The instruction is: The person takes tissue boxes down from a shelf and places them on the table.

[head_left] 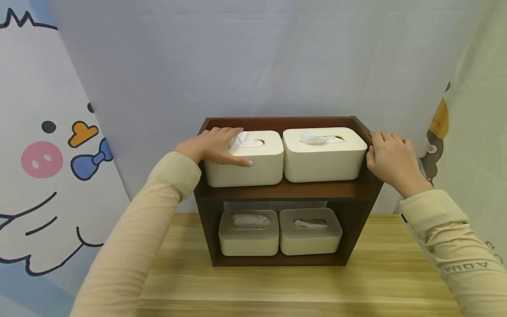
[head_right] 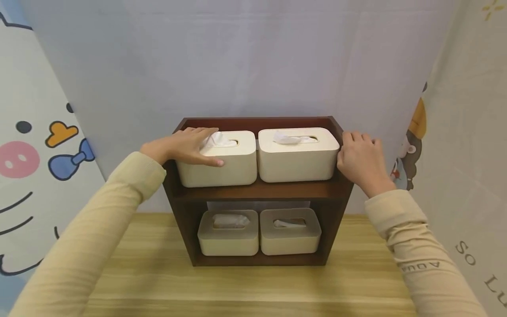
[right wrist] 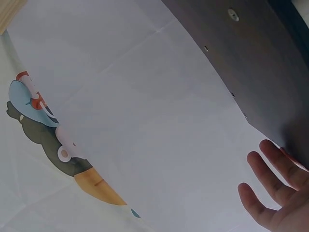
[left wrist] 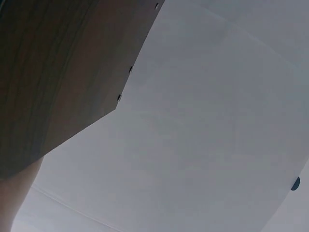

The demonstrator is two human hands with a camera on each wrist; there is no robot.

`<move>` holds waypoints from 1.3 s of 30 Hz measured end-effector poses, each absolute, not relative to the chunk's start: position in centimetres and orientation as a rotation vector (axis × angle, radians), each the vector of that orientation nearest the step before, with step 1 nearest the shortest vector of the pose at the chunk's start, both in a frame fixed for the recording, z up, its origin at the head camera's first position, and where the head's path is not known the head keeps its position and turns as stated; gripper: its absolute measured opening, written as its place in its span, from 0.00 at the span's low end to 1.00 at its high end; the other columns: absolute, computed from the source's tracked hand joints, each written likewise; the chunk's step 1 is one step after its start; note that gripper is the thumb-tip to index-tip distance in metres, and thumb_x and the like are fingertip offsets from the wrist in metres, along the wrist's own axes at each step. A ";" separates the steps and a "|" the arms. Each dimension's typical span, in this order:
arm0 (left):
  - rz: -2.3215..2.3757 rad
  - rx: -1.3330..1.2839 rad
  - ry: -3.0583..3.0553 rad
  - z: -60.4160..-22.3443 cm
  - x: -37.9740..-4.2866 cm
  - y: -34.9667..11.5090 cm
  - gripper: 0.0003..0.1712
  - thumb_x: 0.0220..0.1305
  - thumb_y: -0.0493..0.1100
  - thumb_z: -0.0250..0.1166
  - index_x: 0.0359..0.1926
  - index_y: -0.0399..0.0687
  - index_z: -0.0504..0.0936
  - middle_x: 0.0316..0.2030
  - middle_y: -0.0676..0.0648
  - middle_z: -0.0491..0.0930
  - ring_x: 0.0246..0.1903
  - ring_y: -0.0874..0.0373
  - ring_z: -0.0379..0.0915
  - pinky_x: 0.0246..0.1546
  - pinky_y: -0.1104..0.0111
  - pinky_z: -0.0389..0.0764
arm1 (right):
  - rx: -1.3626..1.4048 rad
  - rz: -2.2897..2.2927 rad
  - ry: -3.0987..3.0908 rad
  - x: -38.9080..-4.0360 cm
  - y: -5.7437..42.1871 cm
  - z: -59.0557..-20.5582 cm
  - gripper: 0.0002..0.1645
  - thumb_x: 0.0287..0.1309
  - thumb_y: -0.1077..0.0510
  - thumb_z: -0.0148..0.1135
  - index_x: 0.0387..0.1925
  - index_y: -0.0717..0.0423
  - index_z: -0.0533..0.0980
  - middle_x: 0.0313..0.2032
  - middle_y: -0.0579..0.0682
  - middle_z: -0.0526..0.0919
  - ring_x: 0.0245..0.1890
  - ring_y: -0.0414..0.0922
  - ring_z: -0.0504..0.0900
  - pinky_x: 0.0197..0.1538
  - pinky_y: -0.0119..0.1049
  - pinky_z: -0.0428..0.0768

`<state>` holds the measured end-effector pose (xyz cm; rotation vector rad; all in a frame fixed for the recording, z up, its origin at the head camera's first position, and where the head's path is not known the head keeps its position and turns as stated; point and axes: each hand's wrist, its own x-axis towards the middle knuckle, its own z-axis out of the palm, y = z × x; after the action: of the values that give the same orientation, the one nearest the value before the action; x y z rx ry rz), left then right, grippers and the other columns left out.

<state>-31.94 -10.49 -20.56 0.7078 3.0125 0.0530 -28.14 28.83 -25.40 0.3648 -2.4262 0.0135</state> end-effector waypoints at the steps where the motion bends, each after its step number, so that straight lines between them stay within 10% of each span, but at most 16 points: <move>1: 0.056 0.694 3.006 -20.5 -31.9 -10.5 0.63 0.42 0.80 0.53 0.71 0.53 0.42 0.70 0.44 0.48 0.68 0.43 0.45 0.65 0.48 0.50 | 0.366 0.014 -2.422 -28.1 28.8 -25.4 0.22 0.59 0.60 0.45 0.51 0.70 0.70 0.44 0.69 0.75 0.41 0.66 0.73 0.38 0.60 0.68; 39: 0.026 0.749 3.122 -19.7 -31.7 -10.1 0.63 0.34 0.84 0.54 0.68 0.55 0.54 0.64 0.46 0.62 0.61 0.42 0.56 0.59 0.48 0.60 | 0.364 0.060 -2.445 -28.1 28.8 -25.3 0.22 0.59 0.61 0.44 0.51 0.71 0.69 0.45 0.70 0.75 0.41 0.66 0.74 0.35 0.59 0.70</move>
<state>-31.65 -10.09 -19.66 0.7492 3.1222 0.0260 -28.10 28.79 -25.31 0.3640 -2.4445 0.0598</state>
